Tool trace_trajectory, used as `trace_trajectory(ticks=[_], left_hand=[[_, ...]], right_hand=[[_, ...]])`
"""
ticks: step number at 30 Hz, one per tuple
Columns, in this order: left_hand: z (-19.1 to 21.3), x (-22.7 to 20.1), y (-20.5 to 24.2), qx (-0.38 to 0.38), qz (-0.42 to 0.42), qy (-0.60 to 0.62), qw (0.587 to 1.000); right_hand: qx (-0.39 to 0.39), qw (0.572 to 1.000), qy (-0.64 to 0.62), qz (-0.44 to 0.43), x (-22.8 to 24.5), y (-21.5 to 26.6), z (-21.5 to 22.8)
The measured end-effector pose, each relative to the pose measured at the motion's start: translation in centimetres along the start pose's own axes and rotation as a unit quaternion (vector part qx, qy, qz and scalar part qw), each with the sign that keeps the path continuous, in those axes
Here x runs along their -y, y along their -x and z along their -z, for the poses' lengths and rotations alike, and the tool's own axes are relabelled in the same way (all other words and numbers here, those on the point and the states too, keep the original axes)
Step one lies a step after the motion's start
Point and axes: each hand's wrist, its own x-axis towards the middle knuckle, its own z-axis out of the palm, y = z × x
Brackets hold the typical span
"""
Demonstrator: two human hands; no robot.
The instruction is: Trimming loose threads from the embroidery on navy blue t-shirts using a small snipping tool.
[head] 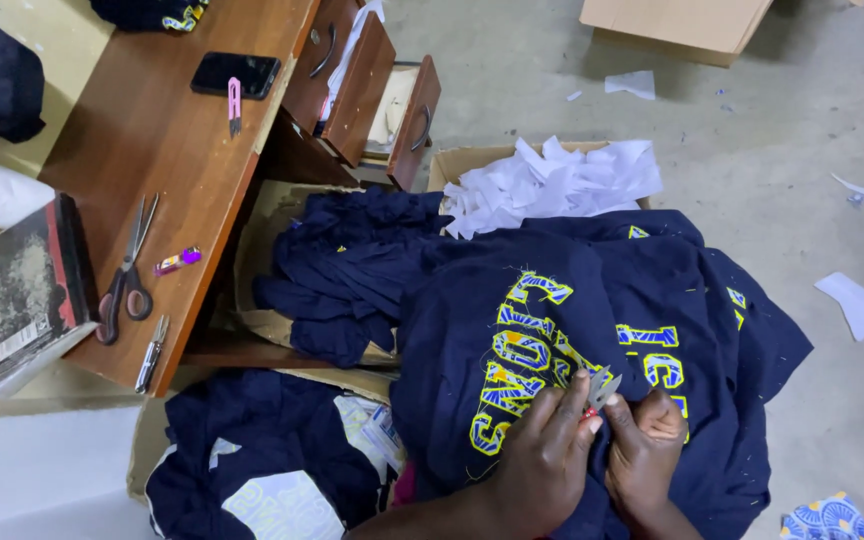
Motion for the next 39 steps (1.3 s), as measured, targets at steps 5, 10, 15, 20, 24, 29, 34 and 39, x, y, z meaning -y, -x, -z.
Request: trace_trajectory(ticks=[5,10,15,20,24,29,34,39], left_hand=[[-0.2,0.3,0.2,0.03,-0.01,-0.002,0.999],[-0.2,0.7,0.0,0.03,-0.002,0.008,1.0],[0.4,3.0,-1.7,0.023,0.006,0.092,0.995],[2.6,4.9,-3.7,0.046,-0.016,0.124,0.991],[0.3,7.1,-3.3,0.036,-0.132,0.007,0.991],[-2.1,10.0,-3.5,0.045,-0.094,0.062,0.993],[-2.4,10.4,-3.9,0.054,-0.098,0.075,0.991],[-2.9,10.7,-5.2,0.04,-0.13,0.076,0.988]], right_hand=[[0.0,1.0,0.028,0.013,0.0,-0.1,0.4],[-0.005,0.999,0.042,0.01,0.4,-0.5,0.3],[0.013,0.998,-0.046,-0.034,4.4,-2.0,-0.5],[0.062,0.96,-0.23,-0.148,5.9,-4.2,0.8],[0.082,0.948,-0.248,-0.184,4.3,-5.9,1.2],[0.029,0.932,-0.194,-0.306,3.0,-6.6,0.9],[0.042,0.966,-0.176,-0.187,1.9,-5.8,1.7],[0.03,0.96,-0.198,-0.194,1.6,-5.9,1.5]])
